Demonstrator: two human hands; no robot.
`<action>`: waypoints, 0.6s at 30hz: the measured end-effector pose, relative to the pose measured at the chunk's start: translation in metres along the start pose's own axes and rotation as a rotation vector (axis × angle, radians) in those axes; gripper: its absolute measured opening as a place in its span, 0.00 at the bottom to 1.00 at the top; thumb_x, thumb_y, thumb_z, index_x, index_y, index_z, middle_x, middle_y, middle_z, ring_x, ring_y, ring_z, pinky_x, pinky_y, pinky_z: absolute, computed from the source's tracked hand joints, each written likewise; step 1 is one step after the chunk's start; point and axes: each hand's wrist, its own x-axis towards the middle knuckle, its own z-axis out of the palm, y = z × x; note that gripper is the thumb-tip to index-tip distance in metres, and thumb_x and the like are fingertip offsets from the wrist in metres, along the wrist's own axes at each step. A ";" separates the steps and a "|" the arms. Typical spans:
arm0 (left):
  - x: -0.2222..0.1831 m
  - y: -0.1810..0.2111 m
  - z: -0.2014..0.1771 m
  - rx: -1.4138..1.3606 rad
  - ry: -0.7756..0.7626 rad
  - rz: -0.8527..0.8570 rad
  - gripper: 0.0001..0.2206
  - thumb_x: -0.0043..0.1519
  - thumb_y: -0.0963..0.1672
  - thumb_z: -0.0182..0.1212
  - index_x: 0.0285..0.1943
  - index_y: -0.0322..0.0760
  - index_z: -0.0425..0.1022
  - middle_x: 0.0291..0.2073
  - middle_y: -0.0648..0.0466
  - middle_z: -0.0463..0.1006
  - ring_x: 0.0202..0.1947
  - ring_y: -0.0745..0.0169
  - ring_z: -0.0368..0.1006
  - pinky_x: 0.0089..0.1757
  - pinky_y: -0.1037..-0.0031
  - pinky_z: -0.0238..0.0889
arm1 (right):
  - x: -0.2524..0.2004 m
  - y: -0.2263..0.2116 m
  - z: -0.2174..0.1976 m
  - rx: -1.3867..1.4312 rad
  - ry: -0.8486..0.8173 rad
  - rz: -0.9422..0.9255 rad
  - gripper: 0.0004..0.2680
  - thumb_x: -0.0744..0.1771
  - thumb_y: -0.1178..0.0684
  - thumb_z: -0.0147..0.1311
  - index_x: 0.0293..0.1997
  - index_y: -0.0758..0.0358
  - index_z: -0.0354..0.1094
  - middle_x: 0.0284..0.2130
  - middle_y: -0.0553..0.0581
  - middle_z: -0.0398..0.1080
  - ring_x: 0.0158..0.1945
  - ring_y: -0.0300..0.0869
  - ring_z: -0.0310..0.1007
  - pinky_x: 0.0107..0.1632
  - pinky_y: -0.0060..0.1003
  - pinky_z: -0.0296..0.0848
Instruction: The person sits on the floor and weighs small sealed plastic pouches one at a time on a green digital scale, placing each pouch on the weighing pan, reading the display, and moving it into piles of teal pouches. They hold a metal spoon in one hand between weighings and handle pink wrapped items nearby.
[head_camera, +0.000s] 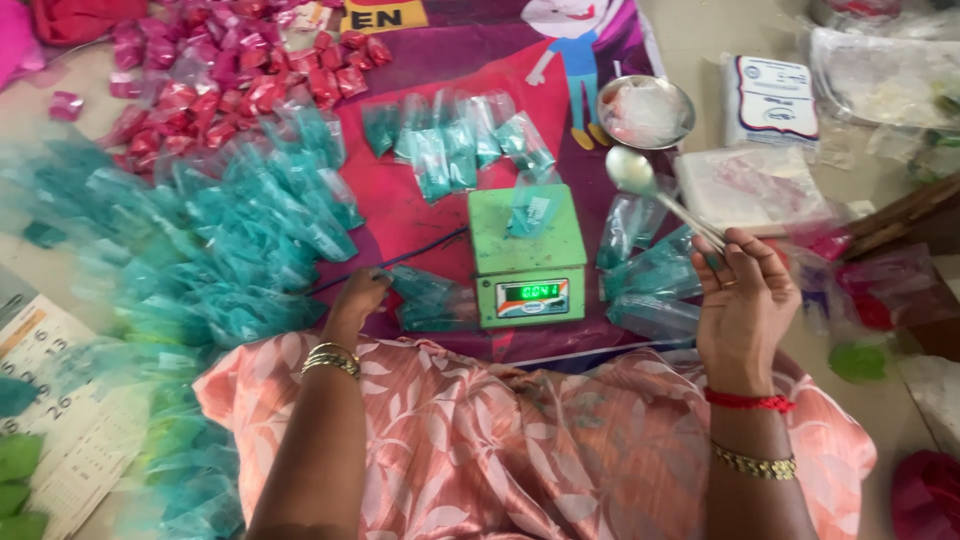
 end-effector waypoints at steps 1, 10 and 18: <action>0.004 -0.005 0.000 -0.012 0.006 0.006 0.13 0.66 0.46 0.57 0.52 0.33 0.79 0.36 0.49 0.79 0.37 0.59 0.75 0.34 0.65 0.74 | -0.004 -0.001 0.007 -0.049 -0.034 -0.010 0.04 0.73 0.65 0.51 0.51 0.73 0.70 0.43 0.61 0.75 0.46 0.47 0.78 0.55 0.41 0.80; 0.008 0.002 0.005 -0.045 0.001 0.060 0.13 0.65 0.46 0.57 0.50 0.31 0.79 0.36 0.49 0.80 0.36 0.58 0.76 0.32 0.66 0.75 | -0.089 0.078 0.062 -0.453 -0.198 0.193 0.07 0.69 0.65 0.48 0.49 0.73 0.72 0.40 0.63 0.78 0.45 0.47 0.82 0.50 0.41 0.84; 0.000 0.013 0.004 -0.078 0.008 0.061 0.13 0.64 0.46 0.58 0.53 0.33 0.77 0.38 0.50 0.80 0.38 0.58 0.76 0.32 0.66 0.74 | -0.133 0.124 0.083 -0.737 -0.341 0.253 0.11 0.69 0.66 0.45 0.56 0.74 0.68 0.45 0.63 0.78 0.51 0.43 0.81 0.43 0.35 0.83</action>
